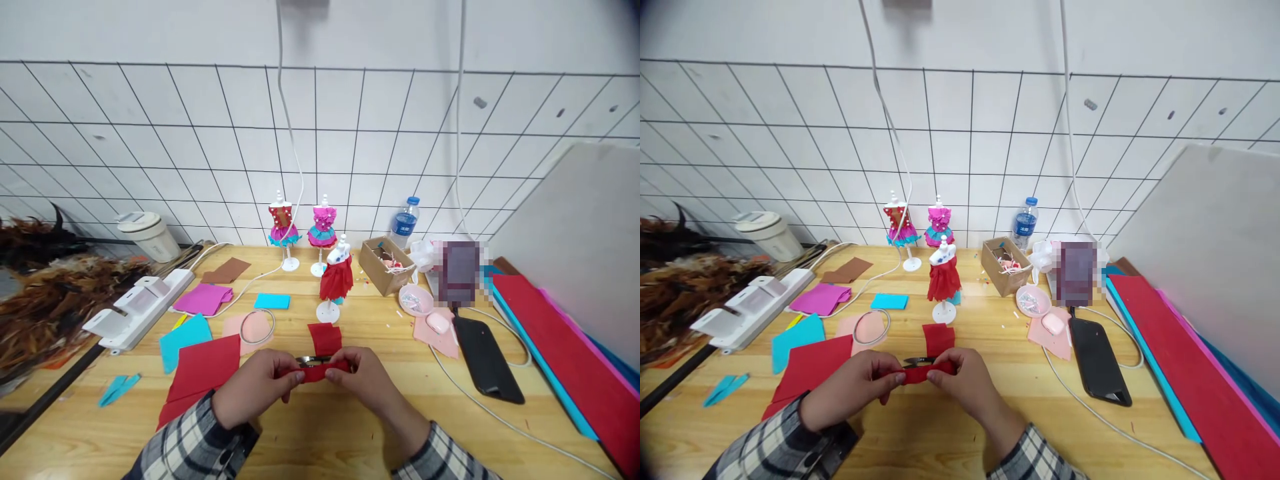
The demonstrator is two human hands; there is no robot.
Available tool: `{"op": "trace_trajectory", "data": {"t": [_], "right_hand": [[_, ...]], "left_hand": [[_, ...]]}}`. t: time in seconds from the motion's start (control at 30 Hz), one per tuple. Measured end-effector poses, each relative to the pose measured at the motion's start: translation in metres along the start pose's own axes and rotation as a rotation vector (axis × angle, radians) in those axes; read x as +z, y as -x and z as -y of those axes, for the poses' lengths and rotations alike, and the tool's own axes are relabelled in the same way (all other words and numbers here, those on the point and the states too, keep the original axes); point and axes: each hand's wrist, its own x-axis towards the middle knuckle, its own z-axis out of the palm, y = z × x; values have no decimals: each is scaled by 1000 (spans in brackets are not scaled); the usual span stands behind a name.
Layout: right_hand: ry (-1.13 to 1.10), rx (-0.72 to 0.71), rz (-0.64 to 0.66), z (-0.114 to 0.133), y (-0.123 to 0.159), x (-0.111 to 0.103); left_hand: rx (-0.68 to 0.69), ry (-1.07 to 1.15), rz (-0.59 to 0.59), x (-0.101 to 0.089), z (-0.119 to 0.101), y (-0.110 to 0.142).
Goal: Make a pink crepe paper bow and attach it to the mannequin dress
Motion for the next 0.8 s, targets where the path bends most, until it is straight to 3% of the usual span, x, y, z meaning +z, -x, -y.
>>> {"op": "trace_trajectory", "data": {"t": [0.37, 0.5, 0.57, 0.63, 0.73, 0.8], "right_hand": [[102, -5, -51, -3, -11, -8], [205, -34, -60, 7, -5, -15], [299, -113, -81, 20, 5, -18], [492, -308, -120, 36, 15, -19], [632, -516, 35, 59, 21, -13], [632, -560, 106, 70, 16, -6]], "left_hand": [[8, -146, -96, -19, 4, -5], [27, -217, -135, -20, 0, -4], [85, -311, -176, -18, -8, -1], [183, -432, -214, -16, -19, 4], [349, -540, -233, -14, -39, 10], [418, -556, -226, -16, -52, 13]]}}
